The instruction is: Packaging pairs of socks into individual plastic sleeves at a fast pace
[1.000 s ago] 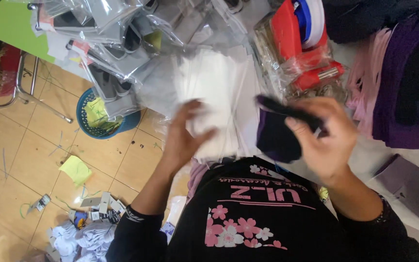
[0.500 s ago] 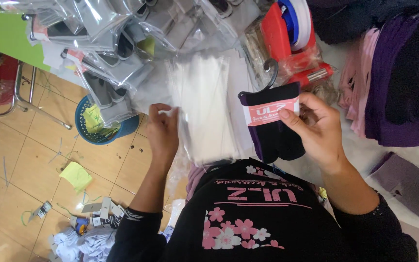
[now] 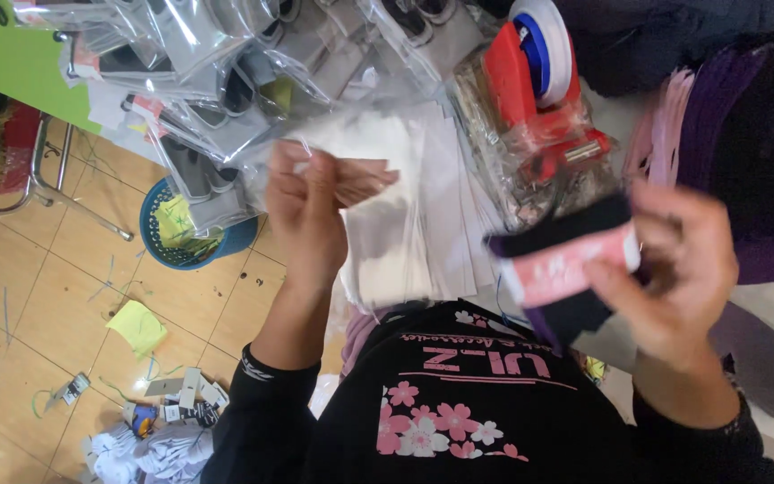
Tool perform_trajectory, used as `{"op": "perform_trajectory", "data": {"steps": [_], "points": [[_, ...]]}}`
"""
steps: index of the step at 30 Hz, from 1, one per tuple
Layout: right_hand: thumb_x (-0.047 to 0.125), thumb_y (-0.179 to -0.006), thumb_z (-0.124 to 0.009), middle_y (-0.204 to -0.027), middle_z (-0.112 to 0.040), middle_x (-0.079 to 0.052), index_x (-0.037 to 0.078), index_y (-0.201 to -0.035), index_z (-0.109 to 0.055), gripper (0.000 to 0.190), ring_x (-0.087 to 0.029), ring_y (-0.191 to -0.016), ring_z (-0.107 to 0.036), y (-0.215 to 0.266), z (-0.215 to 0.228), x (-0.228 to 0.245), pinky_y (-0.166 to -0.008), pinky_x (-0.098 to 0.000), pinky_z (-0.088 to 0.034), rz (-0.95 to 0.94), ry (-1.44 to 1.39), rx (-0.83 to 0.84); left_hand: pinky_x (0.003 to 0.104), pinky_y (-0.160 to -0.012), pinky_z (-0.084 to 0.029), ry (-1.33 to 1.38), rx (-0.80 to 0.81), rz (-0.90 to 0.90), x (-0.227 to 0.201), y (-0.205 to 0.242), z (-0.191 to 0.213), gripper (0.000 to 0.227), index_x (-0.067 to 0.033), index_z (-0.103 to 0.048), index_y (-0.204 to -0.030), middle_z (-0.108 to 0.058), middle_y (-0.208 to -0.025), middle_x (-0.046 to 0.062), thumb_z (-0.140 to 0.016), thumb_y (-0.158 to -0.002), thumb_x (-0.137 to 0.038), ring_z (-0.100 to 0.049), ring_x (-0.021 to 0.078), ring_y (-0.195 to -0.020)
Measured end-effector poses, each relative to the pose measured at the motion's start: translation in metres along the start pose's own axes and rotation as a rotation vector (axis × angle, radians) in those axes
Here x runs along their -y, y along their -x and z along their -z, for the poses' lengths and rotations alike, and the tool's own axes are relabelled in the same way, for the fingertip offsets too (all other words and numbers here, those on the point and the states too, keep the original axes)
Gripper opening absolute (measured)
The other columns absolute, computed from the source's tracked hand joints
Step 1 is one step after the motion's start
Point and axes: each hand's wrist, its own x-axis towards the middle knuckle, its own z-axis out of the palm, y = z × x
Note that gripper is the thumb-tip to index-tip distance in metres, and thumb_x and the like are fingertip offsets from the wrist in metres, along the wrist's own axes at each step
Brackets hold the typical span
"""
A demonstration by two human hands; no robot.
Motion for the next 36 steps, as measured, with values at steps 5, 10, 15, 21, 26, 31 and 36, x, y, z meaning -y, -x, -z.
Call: {"op": "perform_trajectory", "data": {"steps": [5,10,15,21,26,31,36], "points": [[0.004,-0.08,-0.085,-0.103,-0.074,-0.014,-0.008,-0.122,-0.062,0.05,-0.01,-0.078,-0.069,0.016,-0.035,-0.012,-0.07,-0.0185,-0.052,0.212,0.122,0.057,0.036,-0.051,-0.058,0.038,-0.115,-0.033,0.007,0.0,-0.024,0.017,-0.0126,-0.045,-0.1,-0.075,-0.09,0.02,-0.053,-0.109,-0.026,-0.078,0.0356,-0.074],[0.001,-0.086,-0.082,-0.113,-0.071,-0.021,-0.012,-0.123,-0.061,0.044,-0.018,-0.092,-0.068,-0.009,-0.02,0.0,-0.082,-0.0238,-0.053,0.209,0.111,-0.007,0.042,-0.077,-0.069,-0.027,0.285,0.322,-0.023,0.008,-0.027,0.029,-0.0107,-0.039,-0.129,-0.073,-0.097,0.023,-0.053,-0.106,-0.021,-0.078,0.0338,-0.101],[0.006,-0.093,-0.073,-0.091,-0.067,-0.011,-0.006,-0.145,-0.037,0.064,-0.012,-0.075,-0.061,-0.012,-0.06,0.004,-0.072,-0.0214,-0.045,0.143,-0.084,-0.042,0.04,-0.093,-0.063,0.134,0.24,0.24,0.001,0.025,-0.048,0.083,-0.0148,-0.003,-0.168,-0.07,-0.125,0.011,-0.057,-0.106,-0.03,-0.076,0.0245,-0.104],[0.009,-0.096,-0.065,-0.107,-0.074,-0.016,-0.002,-0.157,-0.032,0.07,-0.014,-0.092,-0.069,-0.029,-0.061,0.003,-0.085,-0.0218,-0.051,-0.087,-0.374,0.254,0.049,-0.119,-0.048,0.085,0.045,0.103,0.004,0.024,-0.062,0.084,-0.0028,-0.02,-0.162,-0.07,-0.122,0.022,-0.069,-0.098,-0.028,-0.07,0.0397,-0.12],[0.008,-0.095,-0.069,-0.096,-0.074,-0.01,-0.003,-0.15,-0.039,0.064,-0.01,-0.077,-0.066,-0.011,-0.075,0.003,-0.07,-0.0184,-0.051,-0.003,-0.323,-0.018,0.056,-0.124,-0.041,0.294,0.186,0.112,0.023,0.027,-0.059,0.083,-0.0086,-0.01,-0.166,-0.062,-0.134,0.029,-0.063,-0.104,-0.022,-0.06,0.044,-0.132],[0.002,-0.091,-0.072,-0.099,-0.074,-0.018,-0.006,-0.157,-0.03,0.078,-0.021,-0.095,-0.071,-0.014,-0.077,-0.025,-0.088,-0.0291,-0.056,0.063,-0.456,0.076,0.044,-0.105,-0.055,0.157,0.281,0.14,0.021,0.02,-0.049,0.051,0.0011,-0.053,-0.146,-0.071,-0.123,0.027,-0.069,-0.098,-0.007,-0.068,0.0352,-0.122],[0.003,-0.094,-0.069,-0.093,-0.072,-0.014,-0.007,-0.155,-0.033,0.072,-0.013,-0.084,-0.07,-0.015,-0.085,-0.018,-0.077,-0.0204,-0.055,-0.014,-0.567,0.061,0.047,-0.119,-0.044,0.178,0.237,0.078,0.022,0.029,-0.065,0.055,0.0006,-0.053,-0.148,-0.061,-0.143,0.023,-0.071,-0.097,-0.004,-0.056,0.0331,-0.138]]}}
